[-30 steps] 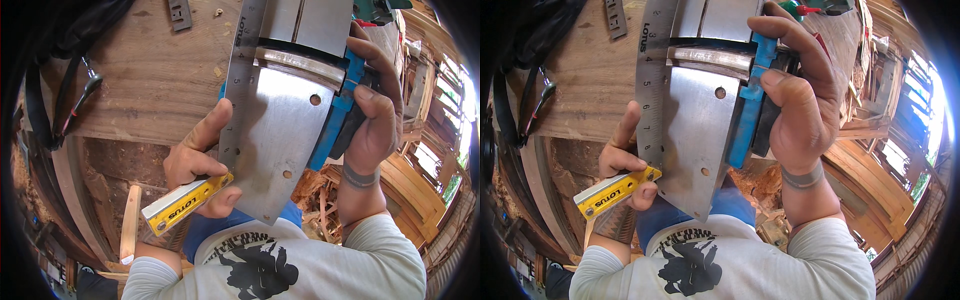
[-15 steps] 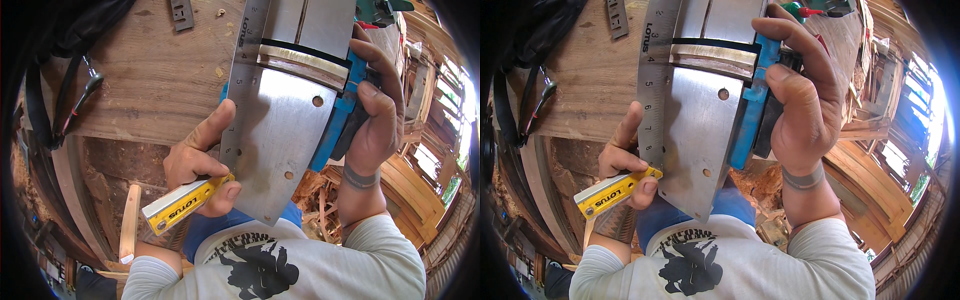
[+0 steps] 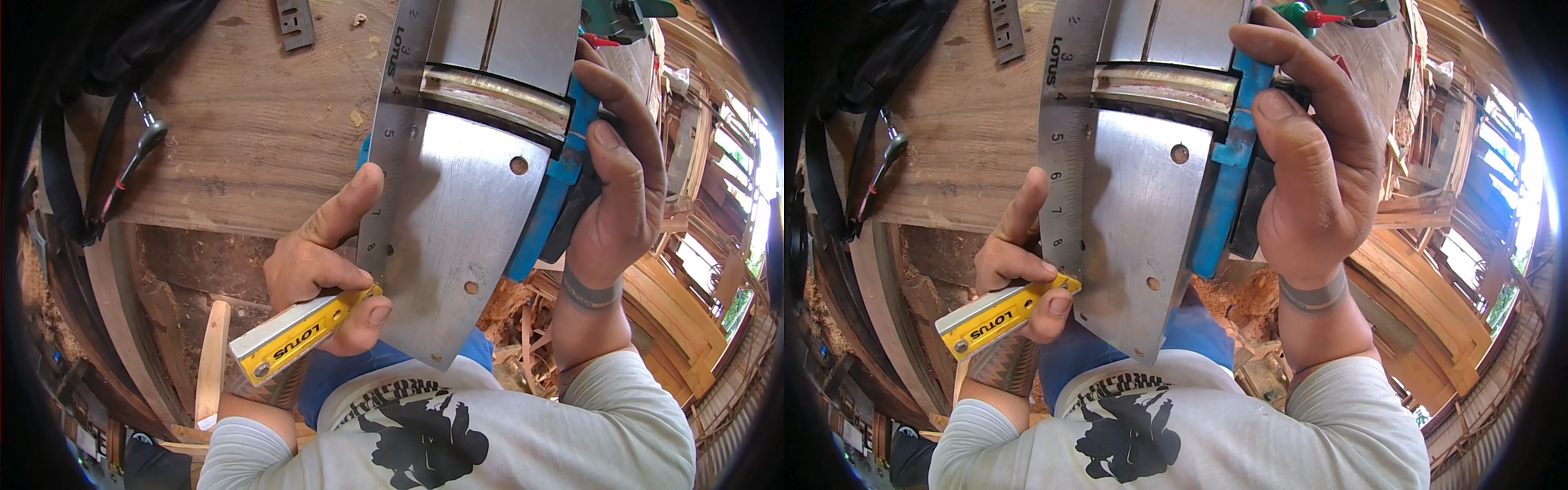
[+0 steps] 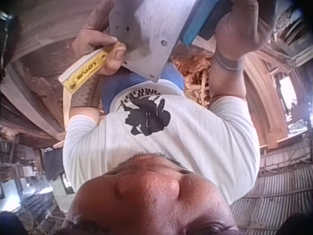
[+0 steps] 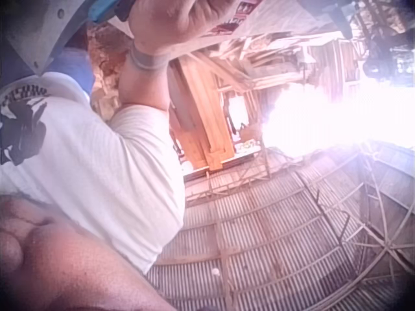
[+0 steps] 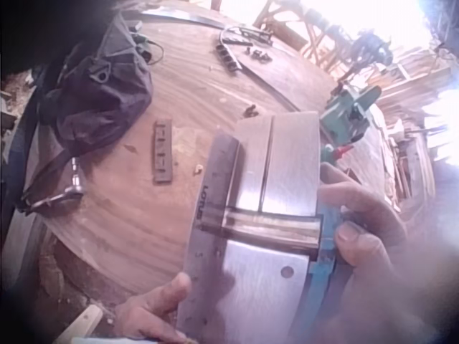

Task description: The person uses a square tool to measure the alignment of blades on a power planer and then uses a screwdriver to turn screws on the blade drum.

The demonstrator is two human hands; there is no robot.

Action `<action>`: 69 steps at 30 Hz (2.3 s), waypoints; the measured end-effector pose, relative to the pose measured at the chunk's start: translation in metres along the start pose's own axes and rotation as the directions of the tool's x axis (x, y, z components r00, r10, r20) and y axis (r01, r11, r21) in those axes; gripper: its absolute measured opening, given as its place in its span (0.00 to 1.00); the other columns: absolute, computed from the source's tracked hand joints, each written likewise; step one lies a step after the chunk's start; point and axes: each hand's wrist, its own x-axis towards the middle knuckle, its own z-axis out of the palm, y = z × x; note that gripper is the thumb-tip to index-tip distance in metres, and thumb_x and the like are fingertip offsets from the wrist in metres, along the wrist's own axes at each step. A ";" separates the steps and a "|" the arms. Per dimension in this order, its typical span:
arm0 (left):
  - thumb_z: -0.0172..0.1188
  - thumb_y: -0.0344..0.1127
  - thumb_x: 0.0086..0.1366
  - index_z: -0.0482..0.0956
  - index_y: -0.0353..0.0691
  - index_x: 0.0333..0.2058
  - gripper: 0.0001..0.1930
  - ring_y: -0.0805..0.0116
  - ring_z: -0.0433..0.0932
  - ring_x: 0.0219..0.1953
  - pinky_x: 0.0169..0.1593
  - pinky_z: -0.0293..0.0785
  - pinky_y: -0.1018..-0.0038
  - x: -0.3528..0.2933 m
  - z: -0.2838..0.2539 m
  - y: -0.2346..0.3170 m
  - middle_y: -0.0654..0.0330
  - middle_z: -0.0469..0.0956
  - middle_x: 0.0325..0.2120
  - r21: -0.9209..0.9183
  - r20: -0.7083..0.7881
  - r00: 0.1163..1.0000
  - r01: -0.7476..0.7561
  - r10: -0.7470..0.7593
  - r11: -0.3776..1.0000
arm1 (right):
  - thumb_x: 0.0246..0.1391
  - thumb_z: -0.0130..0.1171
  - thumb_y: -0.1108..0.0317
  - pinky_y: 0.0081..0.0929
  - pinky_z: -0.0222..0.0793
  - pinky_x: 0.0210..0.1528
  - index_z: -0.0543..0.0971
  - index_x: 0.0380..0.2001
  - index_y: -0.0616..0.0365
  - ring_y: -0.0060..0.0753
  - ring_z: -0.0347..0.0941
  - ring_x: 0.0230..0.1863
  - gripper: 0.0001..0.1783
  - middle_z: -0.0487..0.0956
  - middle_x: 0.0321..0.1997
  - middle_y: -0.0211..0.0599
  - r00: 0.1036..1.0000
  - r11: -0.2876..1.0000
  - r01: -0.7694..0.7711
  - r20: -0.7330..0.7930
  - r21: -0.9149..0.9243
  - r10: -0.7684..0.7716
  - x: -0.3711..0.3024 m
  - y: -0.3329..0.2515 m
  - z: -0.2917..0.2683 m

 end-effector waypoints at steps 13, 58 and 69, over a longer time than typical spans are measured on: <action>0.72 0.37 0.56 0.73 0.43 0.29 0.13 0.38 0.70 0.68 0.64 0.73 0.61 -0.001 0.000 0.004 0.32 0.70 0.64 -0.024 -0.013 0.997 0.069 -0.069 0.997 | 0.62 0.48 0.71 0.33 0.70 0.68 0.76 0.60 0.73 0.37 0.78 0.62 0.26 0.80 0.61 0.56 0.996 0.981 0.041 -0.073 -0.191 -0.056 -0.001 -0.001 0.011; 0.68 0.32 0.54 0.73 0.41 0.29 0.10 0.35 0.68 0.68 0.67 0.69 0.57 0.007 -0.002 0.007 0.31 0.69 0.65 -0.013 -0.037 0.996 0.086 -0.087 0.996 | 0.68 0.47 0.69 0.31 0.68 0.68 0.79 0.58 0.71 0.35 0.77 0.63 0.22 0.81 0.60 0.52 1.000 0.970 0.004 -0.004 -0.241 -0.005 0.003 -0.004 -0.004; 0.68 0.29 0.59 0.76 0.41 0.33 0.08 0.45 0.78 0.55 0.58 0.73 0.51 0.044 -0.066 0.026 0.54 0.83 0.54 0.772 0.277 0.951 -0.307 0.140 0.557 | 0.67 0.51 0.75 0.31 0.60 0.70 0.82 0.53 0.69 0.37 0.71 0.66 0.16 0.76 0.65 0.51 0.970 0.941 -0.130 -0.237 -0.314 0.055 0.000 -0.017 0.025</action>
